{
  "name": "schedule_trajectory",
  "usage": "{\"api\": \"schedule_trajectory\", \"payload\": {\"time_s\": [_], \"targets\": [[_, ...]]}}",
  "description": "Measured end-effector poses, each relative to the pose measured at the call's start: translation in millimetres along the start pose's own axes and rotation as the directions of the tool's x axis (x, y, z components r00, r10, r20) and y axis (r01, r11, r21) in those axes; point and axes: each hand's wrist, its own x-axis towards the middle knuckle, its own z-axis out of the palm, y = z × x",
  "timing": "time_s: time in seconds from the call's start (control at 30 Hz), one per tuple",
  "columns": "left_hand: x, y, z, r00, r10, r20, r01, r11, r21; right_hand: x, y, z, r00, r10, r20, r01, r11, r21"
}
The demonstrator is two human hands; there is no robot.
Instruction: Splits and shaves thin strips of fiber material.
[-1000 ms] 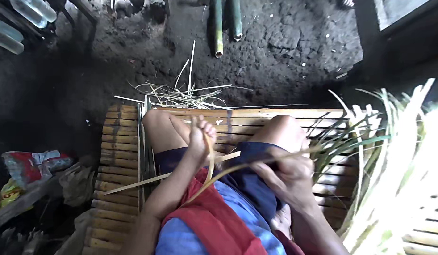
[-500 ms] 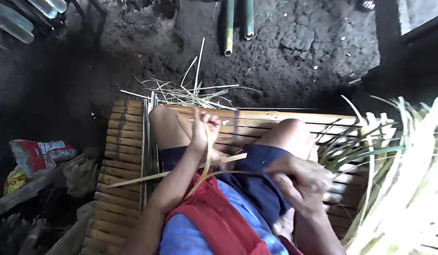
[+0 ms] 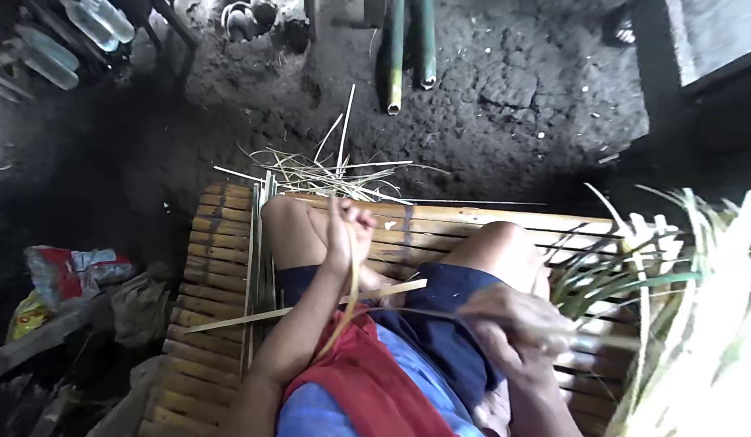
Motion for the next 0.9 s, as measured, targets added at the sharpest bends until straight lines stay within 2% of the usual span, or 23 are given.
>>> {"api": "schedule_trajectory", "payload": {"time_s": [0.03, 0.07, 0.1, 0.13, 0.17, 0.2, 0.27, 0.33, 0.37, 0.43, 0.5, 0.53, 0.6, 0.67, 0.7, 0.8, 0.9], "targets": [[-14, -5, -2, 0.974, -0.080, 0.211, 0.054, 0.990, 0.127, 5, 7, 1, 0.995, 0.044, -0.086, -0.054, 0.992, -0.110], [-30, -10, -2, 0.899, -0.198, 0.391, 0.096, 0.960, 0.264, 10, 17, 0, 0.977, 0.091, -0.191, -0.126, 0.975, -0.180], [-41, -13, 0, 0.816, -0.295, 0.496, 0.139, 0.935, 0.327, 17, 24, -3, 0.953, 0.132, -0.272, -0.184, 0.967, -0.174], [-48, -12, 4, 0.769, -0.335, 0.544, 0.150, 0.922, 0.356, 24, 27, -4, 0.937, 0.159, -0.310, -0.208, 0.969, -0.132], [-53, -10, 7, 0.776, -0.321, 0.543, 0.140, 0.927, 0.348, 28, 24, -2, 0.947, 0.170, -0.274, -0.201, 0.976, -0.089], [-54, -9, 9, 0.809, -0.272, 0.521, 0.118, 0.944, 0.309, 30, 18, 5, 0.972, 0.154, -0.178, -0.165, 0.985, -0.047], [-49, -8, 10, 0.887, -0.170, 0.430, 0.098, 0.978, 0.184, 29, 8, 32, 0.999, 0.045, -0.017, -0.045, 0.999, 0.015], [-39, 2, 4, 0.969, -0.066, 0.236, 0.051, 0.996, 0.069, 18, 2, 39, 0.996, -0.011, 0.086, 0.003, 0.996, 0.090], [-33, 12, -4, 0.990, 0.006, 0.140, -0.010, 1.000, 0.029, 10, 0, 31, 0.992, -0.005, 0.123, -0.011, 0.991, 0.134], [-21, 38, -26, 0.983, 0.177, -0.056, -0.178, 0.984, -0.012, -7, -6, 9, 0.986, 0.037, 0.164, -0.071, 0.976, 0.206], [-20, 51, -41, 0.945, 0.258, -0.202, -0.261, 0.965, 0.016, -17, -7, -2, 0.985, 0.068, 0.156, -0.098, 0.976, 0.193], [-31, 47, -45, 0.954, 0.243, -0.175, -0.233, 0.969, 0.077, -17, -7, -1, 0.986, 0.074, 0.147, -0.096, 0.984, 0.150], [-71, 24, -53, 0.999, 0.037, 0.040, -0.046, 0.966, 0.255, -10, -4, 7, 0.993, 0.086, 0.077, -0.087, 0.996, 0.012], [-97, 5, -56, 0.973, -0.125, 0.194, 0.048, 0.931, 0.361, -1, 4, 11, 0.993, 0.115, -0.012, -0.116, 0.990, -0.075], [-98, 6, -56, 0.967, -0.129, 0.220, 0.038, 0.925, 0.377, 2, 5, 11, 0.991, 0.130, -0.027, -0.131, 0.989, -0.066], [-63, 32, -53, 0.986, 0.074, 0.146, -0.110, 0.960, 0.258, -3, -5, 0, 0.982, 0.179, 0.062, -0.185, 0.978, 0.100], [-19, 65, -59, 0.954, 0.291, 0.076, -0.298, 0.948, 0.112, -28, -14, -39, 0.953, 0.294, 0.072, -0.302, 0.935, 0.186]]}}
